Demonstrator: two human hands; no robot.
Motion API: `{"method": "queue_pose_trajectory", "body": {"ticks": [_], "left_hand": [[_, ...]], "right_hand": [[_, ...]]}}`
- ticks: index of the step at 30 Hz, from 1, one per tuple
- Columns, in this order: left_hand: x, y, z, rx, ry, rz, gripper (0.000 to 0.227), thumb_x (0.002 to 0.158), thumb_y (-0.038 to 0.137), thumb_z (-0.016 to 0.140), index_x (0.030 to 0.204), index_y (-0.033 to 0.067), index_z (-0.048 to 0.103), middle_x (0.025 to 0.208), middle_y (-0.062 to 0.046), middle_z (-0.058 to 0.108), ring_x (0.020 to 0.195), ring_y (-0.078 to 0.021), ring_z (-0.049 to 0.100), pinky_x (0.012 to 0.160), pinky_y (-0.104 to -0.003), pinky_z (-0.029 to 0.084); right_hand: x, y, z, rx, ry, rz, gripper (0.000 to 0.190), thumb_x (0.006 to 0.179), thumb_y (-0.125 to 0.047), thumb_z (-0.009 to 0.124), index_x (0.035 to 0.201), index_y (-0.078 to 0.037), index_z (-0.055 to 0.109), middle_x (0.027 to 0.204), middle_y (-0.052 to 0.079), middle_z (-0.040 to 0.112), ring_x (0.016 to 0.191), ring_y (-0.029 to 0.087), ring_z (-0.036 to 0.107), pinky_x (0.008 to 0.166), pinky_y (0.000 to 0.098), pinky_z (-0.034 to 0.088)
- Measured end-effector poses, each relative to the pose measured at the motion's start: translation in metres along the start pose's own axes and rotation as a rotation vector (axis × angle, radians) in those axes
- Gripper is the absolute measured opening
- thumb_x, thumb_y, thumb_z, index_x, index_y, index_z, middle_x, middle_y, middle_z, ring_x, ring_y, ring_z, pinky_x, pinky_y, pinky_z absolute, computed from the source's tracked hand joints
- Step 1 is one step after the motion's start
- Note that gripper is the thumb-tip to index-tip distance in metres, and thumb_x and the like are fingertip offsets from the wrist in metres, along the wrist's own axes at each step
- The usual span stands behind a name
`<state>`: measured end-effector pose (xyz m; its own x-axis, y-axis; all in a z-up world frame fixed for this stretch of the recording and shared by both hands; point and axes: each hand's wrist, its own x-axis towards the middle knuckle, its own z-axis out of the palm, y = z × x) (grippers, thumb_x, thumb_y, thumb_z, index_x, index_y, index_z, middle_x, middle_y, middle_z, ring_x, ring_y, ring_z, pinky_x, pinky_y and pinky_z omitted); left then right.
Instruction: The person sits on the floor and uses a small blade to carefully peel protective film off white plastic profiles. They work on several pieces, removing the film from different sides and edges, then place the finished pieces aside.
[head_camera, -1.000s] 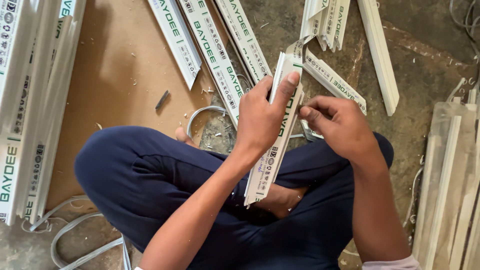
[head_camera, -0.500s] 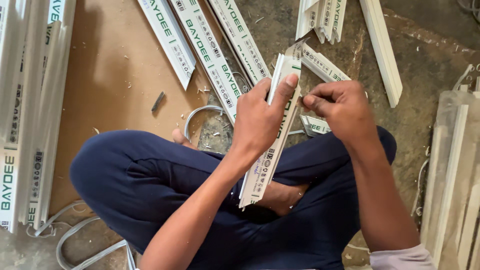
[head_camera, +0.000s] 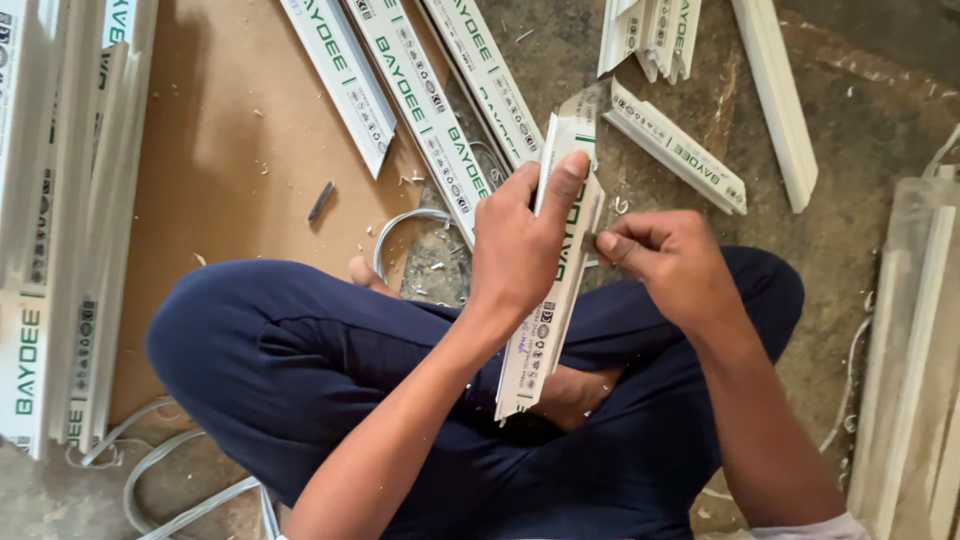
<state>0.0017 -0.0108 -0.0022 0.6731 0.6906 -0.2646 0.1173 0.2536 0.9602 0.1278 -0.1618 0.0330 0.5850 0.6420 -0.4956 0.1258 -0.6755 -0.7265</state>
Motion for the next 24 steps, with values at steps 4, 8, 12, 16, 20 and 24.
{"method": "queue_pose_trajectory", "body": {"ticks": [4,8,12,16,20,24], "left_hand": [[-0.003,0.003,0.0,0.014,-0.001,-0.007,0.059,0.099,0.056,0.053,0.087,0.0,0.068,0.064,-0.015,0.063,0.057,-0.0233,0.061,0.059,-0.04,0.049],[-0.001,0.006,-0.001,0.024,-0.005,0.012,0.058,0.099,0.055,0.054,0.088,0.0,0.069,0.065,-0.017,0.063,0.059,-0.0276,0.062,0.06,-0.041,0.049],[-0.006,0.008,-0.001,0.034,-0.101,-0.13,0.058,0.096,0.056,0.053,0.083,0.002,0.069,0.063,-0.015,0.067,0.058,-0.0275,0.071,0.058,-0.041,0.052],[-0.012,0.01,0.004,0.09,-0.103,0.021,0.06,0.097,0.058,0.052,0.087,0.0023,0.07,0.067,-0.017,0.066,0.063,-0.0273,0.067,0.063,-0.04,0.05],[0.01,-0.012,-0.001,-0.009,0.113,-0.025,0.067,0.1,0.063,0.046,0.084,0.0019,0.067,0.069,-0.014,0.063,0.065,-0.0215,0.061,0.061,-0.036,0.047],[0.029,-0.024,-0.013,-0.383,0.175,-0.013,0.072,0.105,0.066,0.045,0.086,-0.0001,0.064,0.074,-0.004,0.056,0.068,-0.0145,0.052,0.063,-0.032,0.044]], "right_hand": [[0.005,-0.015,0.004,-0.085,0.061,-0.049,0.017,0.093,-0.013,0.07,0.088,0.002,0.076,0.065,-0.005,0.059,0.059,0.003,0.045,0.05,0.0244,0.034],[0.008,-0.026,0.0,-0.317,0.09,-0.096,0.016,0.091,-0.011,0.071,0.087,0.003,0.076,0.06,-0.001,0.056,0.057,0.005,0.044,0.05,0.0265,0.035],[0.026,-0.028,-0.014,-0.194,0.158,-0.094,0.02,0.096,-0.014,0.07,0.084,0.001,0.073,0.064,-0.003,0.058,0.058,0.004,0.047,0.053,0.0254,0.038],[0.041,-0.03,-0.036,-0.045,0.252,-0.137,0.023,0.104,-0.018,0.067,0.09,0.0,0.072,0.067,-0.001,0.055,0.059,0.007,0.046,0.054,0.0258,0.034],[0.02,-0.018,-0.023,0.094,0.264,-0.106,0.026,0.111,-0.021,0.063,0.104,0.003,0.07,0.075,0.0,0.057,0.066,0.008,0.049,0.06,0.024,0.037],[-0.007,-0.01,0.009,0.308,0.207,-0.02,0.029,0.106,-0.024,0.058,0.113,0.001,0.07,0.084,0.001,0.066,0.072,0.008,0.056,0.064,0.0225,0.044]]}}
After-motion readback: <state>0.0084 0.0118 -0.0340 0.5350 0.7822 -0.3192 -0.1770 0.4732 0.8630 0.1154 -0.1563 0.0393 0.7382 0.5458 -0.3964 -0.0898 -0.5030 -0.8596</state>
